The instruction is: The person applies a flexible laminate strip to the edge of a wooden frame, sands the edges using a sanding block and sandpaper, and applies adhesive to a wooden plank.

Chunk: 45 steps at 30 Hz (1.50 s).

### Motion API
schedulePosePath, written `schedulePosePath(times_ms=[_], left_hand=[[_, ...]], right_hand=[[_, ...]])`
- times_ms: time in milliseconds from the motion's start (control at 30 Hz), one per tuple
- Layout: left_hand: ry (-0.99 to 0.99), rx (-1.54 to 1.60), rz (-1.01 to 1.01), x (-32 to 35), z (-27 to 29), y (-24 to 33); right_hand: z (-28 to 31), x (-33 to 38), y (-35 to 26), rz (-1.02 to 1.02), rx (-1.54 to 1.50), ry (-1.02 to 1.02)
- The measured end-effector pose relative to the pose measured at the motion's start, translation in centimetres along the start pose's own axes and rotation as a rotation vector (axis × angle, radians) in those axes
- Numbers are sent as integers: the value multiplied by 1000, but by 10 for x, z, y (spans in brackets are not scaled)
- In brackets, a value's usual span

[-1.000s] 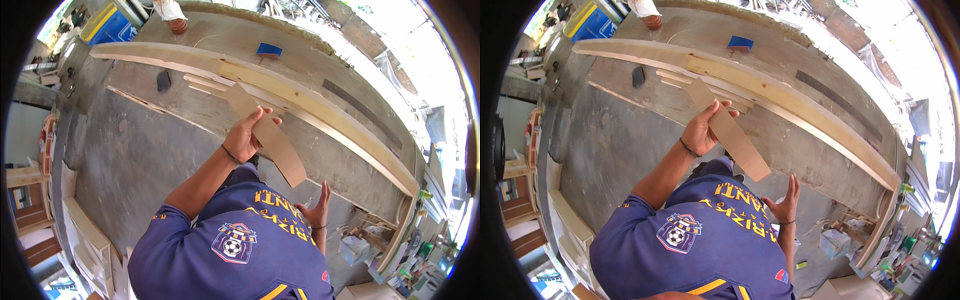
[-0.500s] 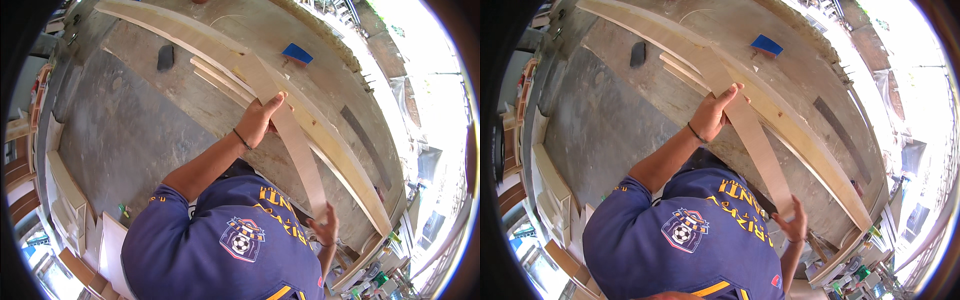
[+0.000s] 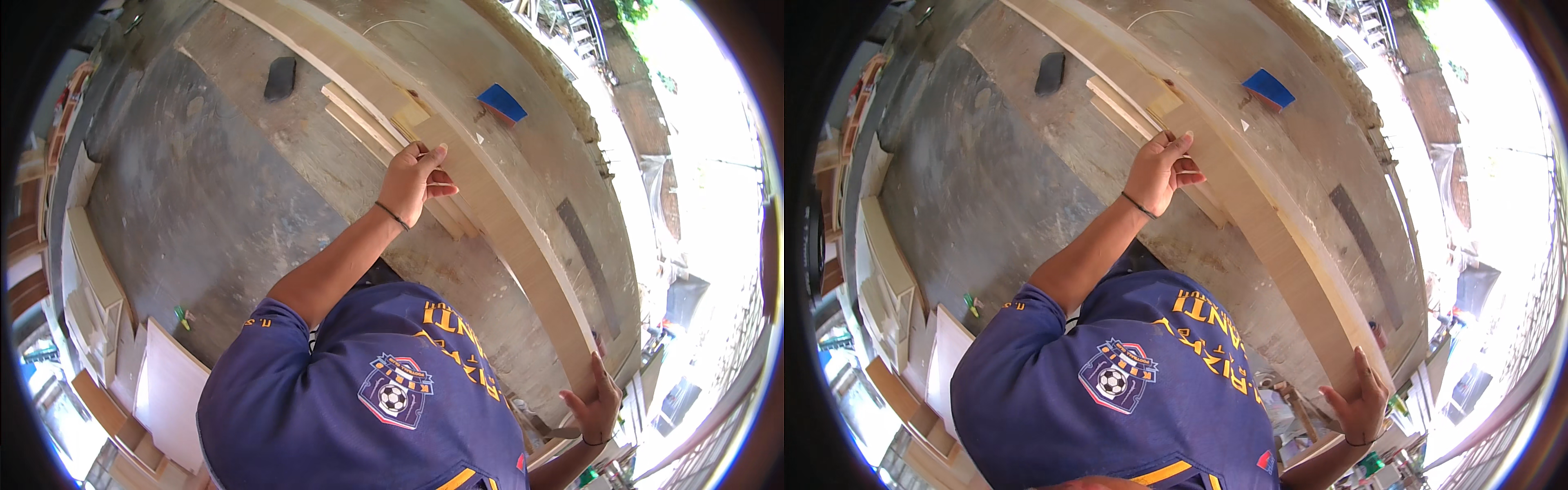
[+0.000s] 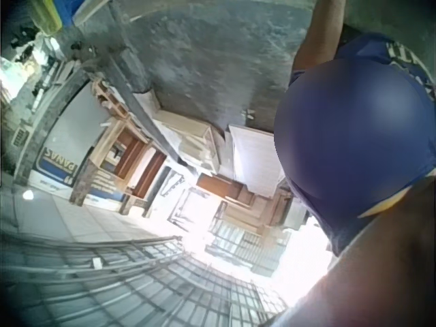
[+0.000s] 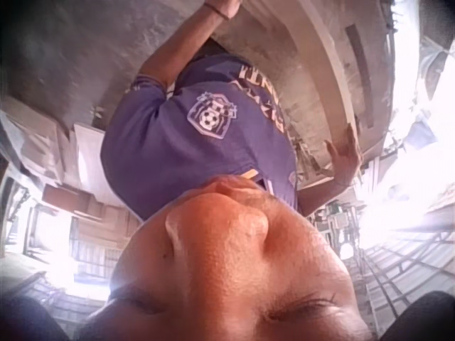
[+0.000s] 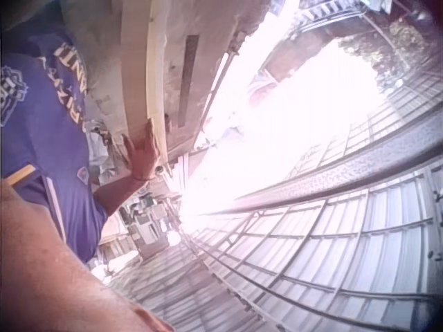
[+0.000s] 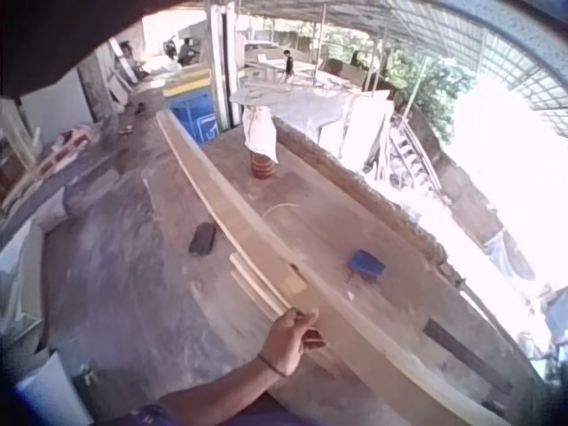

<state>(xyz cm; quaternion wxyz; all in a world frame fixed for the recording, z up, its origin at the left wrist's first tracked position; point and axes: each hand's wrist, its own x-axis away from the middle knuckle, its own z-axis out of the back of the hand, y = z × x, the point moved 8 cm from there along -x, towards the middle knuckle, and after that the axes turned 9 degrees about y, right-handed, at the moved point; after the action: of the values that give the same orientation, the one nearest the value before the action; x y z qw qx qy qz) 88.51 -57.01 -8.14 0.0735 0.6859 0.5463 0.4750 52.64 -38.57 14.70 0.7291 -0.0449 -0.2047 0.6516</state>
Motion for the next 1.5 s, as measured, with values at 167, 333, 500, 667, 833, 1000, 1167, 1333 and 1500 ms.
schedulePosePath(times_ms=[167, 333, 500, 667, 833, 1000, 1167, 1333, 1500], left_hand=[[114, -4, -111, -11, 15, 4], [198, -48, -177, -23, 33, 4], [331, 20, -313, -25, 40, 16], [360, 6, -325, -28, 42, 14], [388, 0, -347, -32, 46, 8], [388, -86, -453, -33, 51, 9], [414, -118, -477, -33, 52, 11], [422, -84, -483, -34, 57, 8], [415, -114, -476, -32, 57, 9]], right_hand=[[-1, -43, -8, -11, 143, -63], [2, -74, -26, 50, 178, -99], [-3, -87, -26, 39, 165, -152], [-7, -95, -29, 73, 146, -177], [-9, -100, -30, 98, 141, -193], [-9, -101, -28, 75, 159, -201], [-8, -100, -27, 52, 165, -201], [-5, -100, -29, 47, 150, -196], [-6, -99, -29, 85, 140, -184]])
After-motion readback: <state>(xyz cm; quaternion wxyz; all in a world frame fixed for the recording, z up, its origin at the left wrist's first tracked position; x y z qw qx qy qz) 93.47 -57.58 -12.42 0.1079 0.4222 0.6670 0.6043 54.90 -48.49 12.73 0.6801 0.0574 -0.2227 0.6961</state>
